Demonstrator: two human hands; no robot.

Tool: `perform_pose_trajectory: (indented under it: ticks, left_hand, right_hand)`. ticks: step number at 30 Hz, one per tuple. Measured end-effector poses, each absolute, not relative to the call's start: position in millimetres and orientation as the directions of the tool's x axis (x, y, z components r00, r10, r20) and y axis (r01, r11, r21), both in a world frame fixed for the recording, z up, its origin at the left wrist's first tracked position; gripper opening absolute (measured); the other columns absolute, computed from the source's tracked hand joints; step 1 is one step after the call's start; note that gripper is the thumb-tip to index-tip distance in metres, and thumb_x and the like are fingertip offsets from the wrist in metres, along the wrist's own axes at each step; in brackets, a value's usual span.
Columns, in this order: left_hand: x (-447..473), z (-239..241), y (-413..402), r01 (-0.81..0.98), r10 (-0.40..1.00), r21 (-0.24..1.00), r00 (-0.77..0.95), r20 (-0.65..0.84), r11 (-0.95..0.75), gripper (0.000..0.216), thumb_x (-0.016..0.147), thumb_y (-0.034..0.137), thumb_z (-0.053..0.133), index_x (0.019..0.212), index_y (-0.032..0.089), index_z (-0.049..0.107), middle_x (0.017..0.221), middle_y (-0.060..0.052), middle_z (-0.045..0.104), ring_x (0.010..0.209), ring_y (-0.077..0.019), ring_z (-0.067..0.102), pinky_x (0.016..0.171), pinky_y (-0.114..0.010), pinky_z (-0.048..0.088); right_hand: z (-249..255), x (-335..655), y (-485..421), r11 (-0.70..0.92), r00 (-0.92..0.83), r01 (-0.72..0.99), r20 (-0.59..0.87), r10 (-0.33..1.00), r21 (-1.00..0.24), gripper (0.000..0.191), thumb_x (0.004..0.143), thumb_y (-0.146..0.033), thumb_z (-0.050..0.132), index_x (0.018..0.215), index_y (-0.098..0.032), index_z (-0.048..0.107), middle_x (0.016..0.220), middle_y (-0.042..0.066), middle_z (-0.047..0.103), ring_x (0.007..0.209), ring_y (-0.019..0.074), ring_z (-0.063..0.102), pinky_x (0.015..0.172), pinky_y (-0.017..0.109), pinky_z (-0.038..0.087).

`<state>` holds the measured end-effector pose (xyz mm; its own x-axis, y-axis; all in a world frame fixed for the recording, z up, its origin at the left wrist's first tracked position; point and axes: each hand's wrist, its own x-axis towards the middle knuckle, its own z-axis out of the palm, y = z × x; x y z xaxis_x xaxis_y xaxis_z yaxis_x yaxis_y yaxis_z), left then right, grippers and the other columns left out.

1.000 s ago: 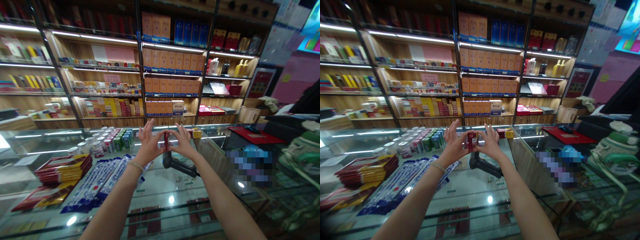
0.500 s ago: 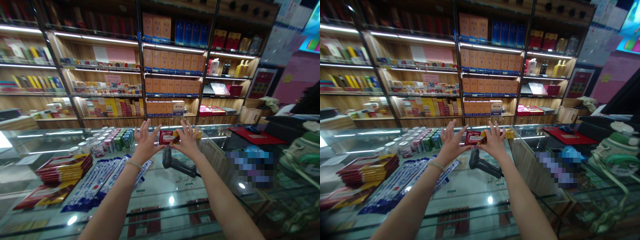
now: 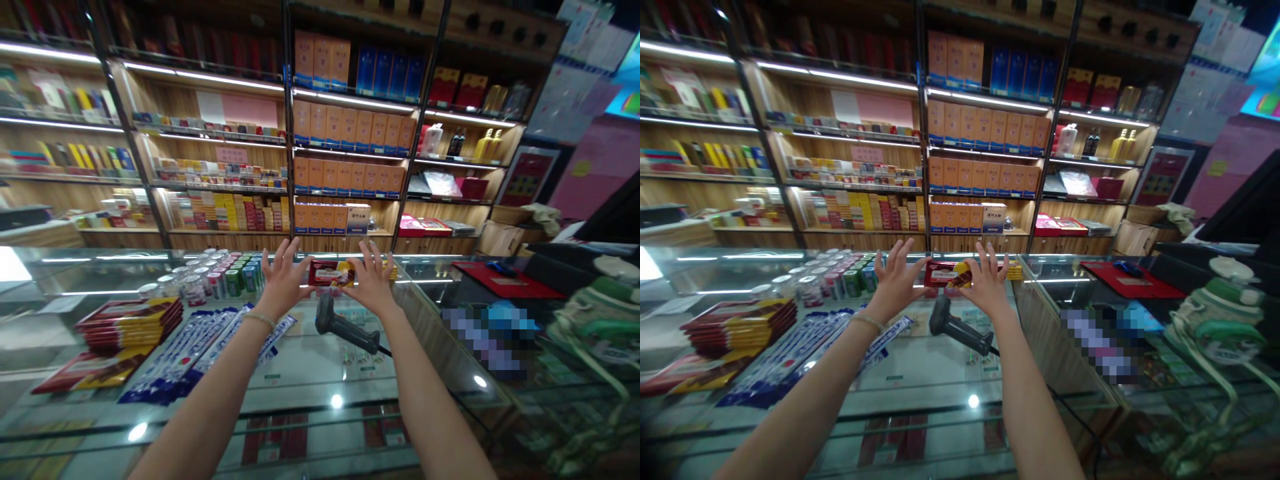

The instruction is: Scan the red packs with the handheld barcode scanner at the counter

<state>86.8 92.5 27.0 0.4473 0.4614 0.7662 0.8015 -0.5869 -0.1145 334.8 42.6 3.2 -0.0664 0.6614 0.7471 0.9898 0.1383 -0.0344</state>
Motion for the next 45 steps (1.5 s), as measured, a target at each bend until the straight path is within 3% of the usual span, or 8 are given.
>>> perform_pose_trajectory:
  ticks: [9, 16, 28, 45]
  left_hand:
    - [90.5, 30.5, 103.4, 0.819, 0.497, -0.118, 0.448, 0.743, -0.561, 0.068, 0.073, 0.039, 0.088, 0.137, 0.033, 0.066, 0.169, -0.018, 0.034, 0.157, -0.042, 0.028, 0.124, -0.072, 0.007]
    - [91.4, 39.5, 104.4, 0.811, 0.495, -0.075, 0.425, 0.758, -0.581, 0.07, 0.069, 0.035, 0.092, 0.134, 0.035, 0.068, 0.168, -0.016, 0.037, 0.156, -0.0426, 0.029, 0.123, -0.074, 0.006]
    - [56.4, 60.0, 96.5, 0.82, 0.472, -0.181, 0.476, 0.742, -0.543, 0.073, 0.065, 0.037, 0.095, 0.133, 0.034, 0.068, 0.168, -0.017, 0.036, 0.156, -0.0422, 0.029, 0.123, -0.073, 0.006]
    - [-94.7, 110.3, 39.4, 0.852, 0.55, -0.205, 0.476, 0.686, -0.482, 0.071, 0.067, 0.054, 0.091, 0.132, 0.036, 0.069, 0.168, -0.012, 0.036, 0.157, -0.0417, 0.023, 0.125, -0.069, 0.003]
  right_hand:
    - [-1.3, 335.3, 48.6, 0.163, -0.047, 0.984, 0.765, 0.642, -0.076, 0.054, 0.086, -0.05, 0.073, 0.132, -0.024, 0.06, 0.173, 0.016, 0.024, 0.161, 0.0365, 0.012, 0.124, 0.073, -0.003]
    - [1.7, 331.3, 44.8, 0.152, -0.018, 0.983, 0.779, 0.627, -0.1, 0.053, 0.088, -0.049, 0.073, 0.133, -0.023, 0.06, 0.171, 0.019, 0.028, 0.16, 0.0379, 0.019, 0.124, 0.072, 0.002]
    - [15.9, 306.6, 44.8, 0.201, -0.055, 0.976, 0.791, 0.609, -0.086, 0.056, 0.087, -0.052, 0.074, 0.133, -0.023, 0.061, 0.169, 0.018, 0.032, 0.16, 0.0353, 0.018, 0.125, 0.07, 0.005]
    - [53.6, 182.9, 31.0, 0.438, -0.244, 0.899, 0.807, 0.538, -0.021, 0.061, 0.083, -0.058, 0.076, 0.131, -0.023, 0.062, 0.168, 0.017, 0.033, 0.158, 0.0367, 0.02, 0.126, 0.067, 0.004]
